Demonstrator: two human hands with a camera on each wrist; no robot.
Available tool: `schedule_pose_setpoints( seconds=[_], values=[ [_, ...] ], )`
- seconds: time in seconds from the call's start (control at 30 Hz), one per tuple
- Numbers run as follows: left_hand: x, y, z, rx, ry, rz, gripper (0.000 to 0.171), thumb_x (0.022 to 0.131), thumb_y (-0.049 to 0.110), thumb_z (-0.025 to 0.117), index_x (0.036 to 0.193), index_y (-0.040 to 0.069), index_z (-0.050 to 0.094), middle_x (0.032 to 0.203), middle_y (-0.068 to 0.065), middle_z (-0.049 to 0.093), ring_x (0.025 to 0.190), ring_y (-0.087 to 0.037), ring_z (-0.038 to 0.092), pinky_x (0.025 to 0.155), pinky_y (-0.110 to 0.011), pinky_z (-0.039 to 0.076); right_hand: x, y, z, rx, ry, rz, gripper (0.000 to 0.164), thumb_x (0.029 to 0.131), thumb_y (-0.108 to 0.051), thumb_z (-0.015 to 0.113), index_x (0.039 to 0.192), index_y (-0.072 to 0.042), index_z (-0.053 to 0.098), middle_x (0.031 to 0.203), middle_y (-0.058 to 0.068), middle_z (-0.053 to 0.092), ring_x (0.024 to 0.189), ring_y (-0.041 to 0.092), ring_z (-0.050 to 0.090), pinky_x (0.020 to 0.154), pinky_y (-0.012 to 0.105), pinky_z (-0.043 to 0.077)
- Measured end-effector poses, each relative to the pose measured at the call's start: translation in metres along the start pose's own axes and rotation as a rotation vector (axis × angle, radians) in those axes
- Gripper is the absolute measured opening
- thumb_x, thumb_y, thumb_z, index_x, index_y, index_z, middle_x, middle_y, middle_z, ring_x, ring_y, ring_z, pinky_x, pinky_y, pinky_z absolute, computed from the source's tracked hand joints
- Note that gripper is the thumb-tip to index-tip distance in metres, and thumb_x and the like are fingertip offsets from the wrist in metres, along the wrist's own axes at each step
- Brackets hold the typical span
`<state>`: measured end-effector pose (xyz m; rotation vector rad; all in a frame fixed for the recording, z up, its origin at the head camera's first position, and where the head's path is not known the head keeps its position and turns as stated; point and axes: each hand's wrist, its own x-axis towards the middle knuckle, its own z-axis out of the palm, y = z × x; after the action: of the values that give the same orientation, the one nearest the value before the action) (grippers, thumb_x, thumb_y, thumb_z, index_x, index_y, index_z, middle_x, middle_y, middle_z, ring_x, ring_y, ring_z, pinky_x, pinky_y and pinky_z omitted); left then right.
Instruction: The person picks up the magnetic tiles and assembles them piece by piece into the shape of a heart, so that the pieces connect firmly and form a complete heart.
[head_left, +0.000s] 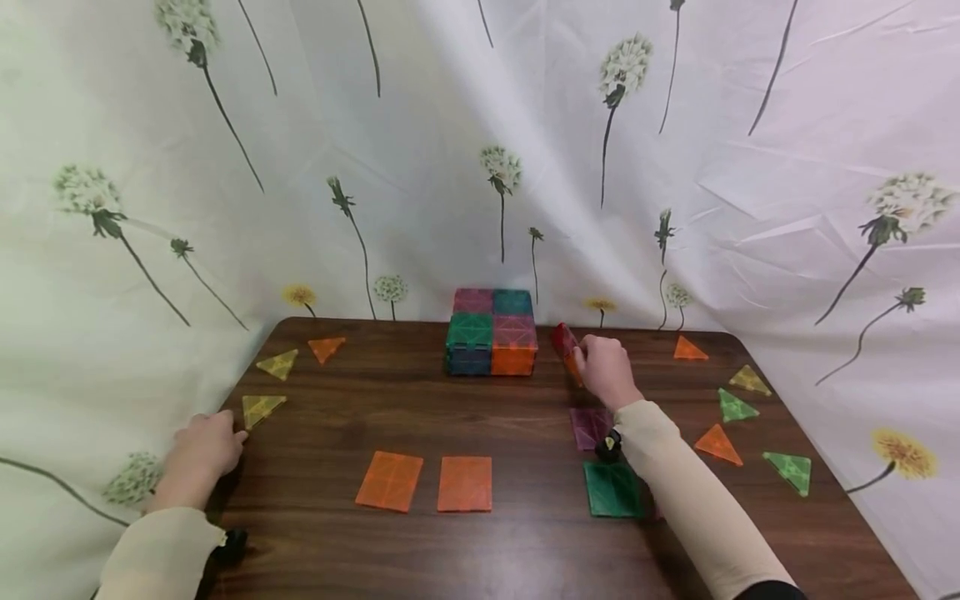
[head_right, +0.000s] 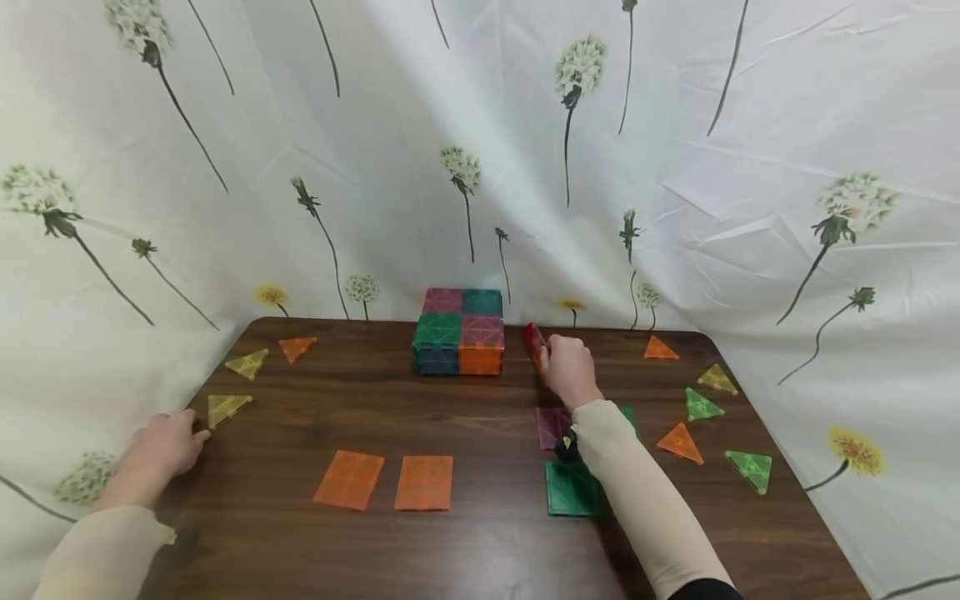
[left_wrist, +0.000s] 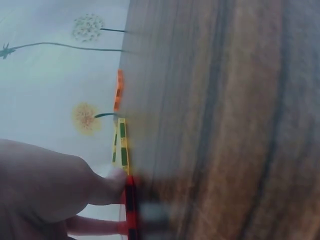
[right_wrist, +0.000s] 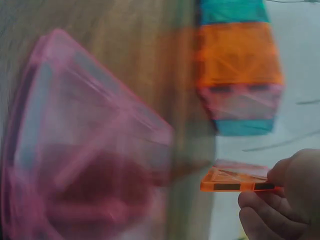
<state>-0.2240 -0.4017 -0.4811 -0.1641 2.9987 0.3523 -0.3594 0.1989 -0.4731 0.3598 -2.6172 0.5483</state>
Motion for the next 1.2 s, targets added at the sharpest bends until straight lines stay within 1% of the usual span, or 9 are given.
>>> schedule_pose_setpoints(
  seconds=[0.17,0.27,0.4,0.47,0.63,0.83,0.97,1.1,1.2],
  values=[
    [-0.003,0.004,0.009,0.024,0.137,0.050,0.045,0.100,0.022,0.071,0.114,-0.020,0.059,0.093,-0.036,0.059,0.083,-0.051,0.059,0.069,-0.059,0.051,0.004,-0.008,0.017,0.013,-0.020,0.046,0.028,0.099,-0.012,0.068,0.072,-0.005,0.062,0.065,0.012,0.063,0.059,0.027,0.058,0.059,0.045,0.052],
    [-0.004,0.011,0.014,0.010,0.200,0.075,0.043,0.098,0.026,0.075,0.102,-0.016,0.063,0.088,-0.031,0.057,0.082,-0.047,0.057,0.068,-0.056,0.050,0.008,-0.013,0.021,0.035,-0.016,0.065,0.026,0.098,-0.012,0.069,0.074,-0.004,0.064,0.068,0.014,0.065,0.060,0.028,0.061,0.061,0.044,0.055],
    [-0.006,0.019,0.020,-0.044,0.249,0.078,0.039,0.096,0.029,0.079,0.084,-0.004,0.061,0.087,-0.027,0.051,0.081,-0.042,0.053,0.066,-0.054,0.048,0.014,-0.015,0.025,0.052,-0.026,0.086,0.025,0.098,-0.013,0.070,0.076,-0.003,0.066,0.071,0.014,0.067,0.063,0.030,0.063,0.065,0.046,0.057],
    [-0.008,0.019,0.023,-0.074,0.261,0.076,0.039,0.094,0.029,0.080,0.084,-0.004,0.061,0.091,-0.029,0.050,0.083,-0.042,0.052,0.067,-0.054,0.048,0.015,-0.016,0.026,0.056,-0.029,0.089,0.025,0.098,-0.012,0.070,0.075,-0.004,0.065,0.070,0.014,0.066,0.063,0.029,0.063,0.065,0.046,0.056],
    [-0.008,0.012,0.025,-0.160,0.282,0.070,0.036,0.091,0.023,0.083,0.094,-0.010,0.068,0.097,-0.031,0.051,0.087,-0.042,0.050,0.072,-0.056,0.049,0.016,-0.015,0.029,0.070,-0.034,0.083,0.027,0.099,-0.014,0.069,0.073,-0.004,0.064,0.065,0.010,0.063,0.058,0.025,0.059,0.060,0.042,0.052],
    [-0.003,0.008,0.017,-0.181,0.299,0.154,0.027,0.088,0.018,0.086,0.090,-0.002,0.068,0.085,-0.018,0.064,0.081,-0.039,0.061,0.073,-0.057,0.051,0.016,-0.016,0.022,0.076,-0.060,0.090,0.028,0.100,-0.017,0.068,0.075,-0.004,0.065,0.066,0.010,0.065,0.056,0.022,0.057,0.056,0.037,0.049],
    [-0.006,0.025,0.011,-0.239,0.297,0.223,0.025,0.087,0.020,0.087,0.089,0.006,0.067,0.085,-0.009,0.069,0.078,-0.031,0.064,0.070,-0.050,0.053,0.017,-0.017,0.018,0.069,-0.066,0.095,0.029,0.100,-0.019,0.069,0.076,-0.004,0.066,0.067,0.009,0.065,0.057,0.022,0.056,0.056,0.036,0.047],
    [-0.006,0.051,0.012,-0.361,0.297,0.311,0.017,0.089,0.014,0.086,0.098,0.009,0.072,0.092,-0.007,0.073,0.083,-0.024,0.066,0.068,-0.036,0.054,0.016,-0.018,0.019,0.067,-0.055,0.090,0.032,0.102,-0.023,0.068,0.076,-0.005,0.067,0.065,0.008,0.064,0.057,0.023,0.056,0.056,0.036,0.047],
    [0.001,0.068,0.019,-0.407,0.293,0.377,0.016,0.091,0.012,0.083,0.106,0.010,0.076,0.100,-0.007,0.076,0.090,-0.025,0.070,0.074,-0.038,0.058,0.014,-0.019,0.019,0.071,-0.050,0.092,0.036,0.104,-0.029,0.065,0.078,-0.005,0.069,0.066,0.007,0.064,0.059,0.022,0.056,0.057,0.036,0.047]
  ],
)
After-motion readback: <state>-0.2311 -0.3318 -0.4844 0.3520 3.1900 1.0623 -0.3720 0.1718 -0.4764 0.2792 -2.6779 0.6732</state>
